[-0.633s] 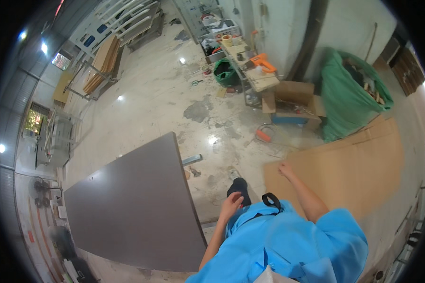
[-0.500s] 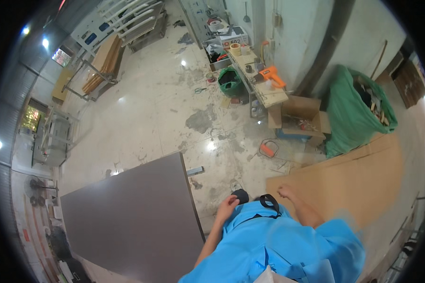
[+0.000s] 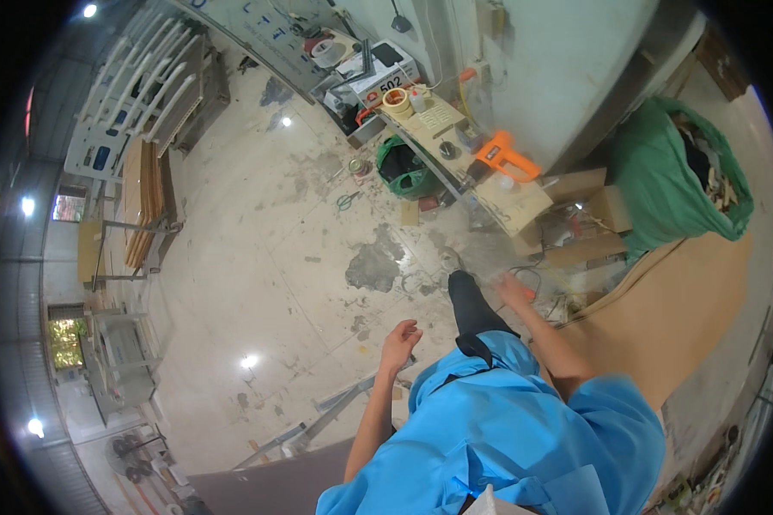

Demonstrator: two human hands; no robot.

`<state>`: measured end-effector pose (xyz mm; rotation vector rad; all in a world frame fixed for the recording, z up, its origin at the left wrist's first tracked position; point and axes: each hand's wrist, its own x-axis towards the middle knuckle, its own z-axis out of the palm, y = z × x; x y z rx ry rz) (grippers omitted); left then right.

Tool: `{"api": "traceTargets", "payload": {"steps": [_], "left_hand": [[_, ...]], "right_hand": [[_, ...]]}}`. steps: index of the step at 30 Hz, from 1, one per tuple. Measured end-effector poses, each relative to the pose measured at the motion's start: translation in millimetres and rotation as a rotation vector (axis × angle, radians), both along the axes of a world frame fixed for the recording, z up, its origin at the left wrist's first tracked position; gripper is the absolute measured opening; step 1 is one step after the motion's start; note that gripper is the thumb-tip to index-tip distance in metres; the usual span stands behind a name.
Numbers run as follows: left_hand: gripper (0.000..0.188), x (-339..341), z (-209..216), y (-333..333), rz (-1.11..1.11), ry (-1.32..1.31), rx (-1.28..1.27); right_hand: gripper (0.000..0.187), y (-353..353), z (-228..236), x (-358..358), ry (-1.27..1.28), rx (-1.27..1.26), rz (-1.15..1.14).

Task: The person scrapes a label off a large grey panel using a small metal tool, then walks to a stack of cardboard sheets and repeatedly picks up and places down individual sheets. The person returns to the panel and briefly touches it before walking away again.

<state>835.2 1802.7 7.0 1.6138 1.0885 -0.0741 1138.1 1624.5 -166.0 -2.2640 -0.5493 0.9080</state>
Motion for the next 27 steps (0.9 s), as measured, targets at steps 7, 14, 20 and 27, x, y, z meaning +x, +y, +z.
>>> {"api": "traceTargets", "payload": {"steps": [7,14,20,27], "left_hand": [[0.045,2,17,147,0.196,0.098,-0.182],[0.038,-36,8,260,0.594,0.159,-0.294],[0.038,-77,-40,342,0.567,0.221,-0.401],[0.044,-79,-57,528,0.233,0.228,-0.037]], "right_hand": [[0.083,296,34,148,-0.093,-0.096,-0.004],[0.098,442,5,225,-0.201,-0.462,-0.074],[0.067,465,-28,225,-0.423,-0.497,-0.112],[0.061,527,14,189,-0.429,-0.632,-0.097]]}}
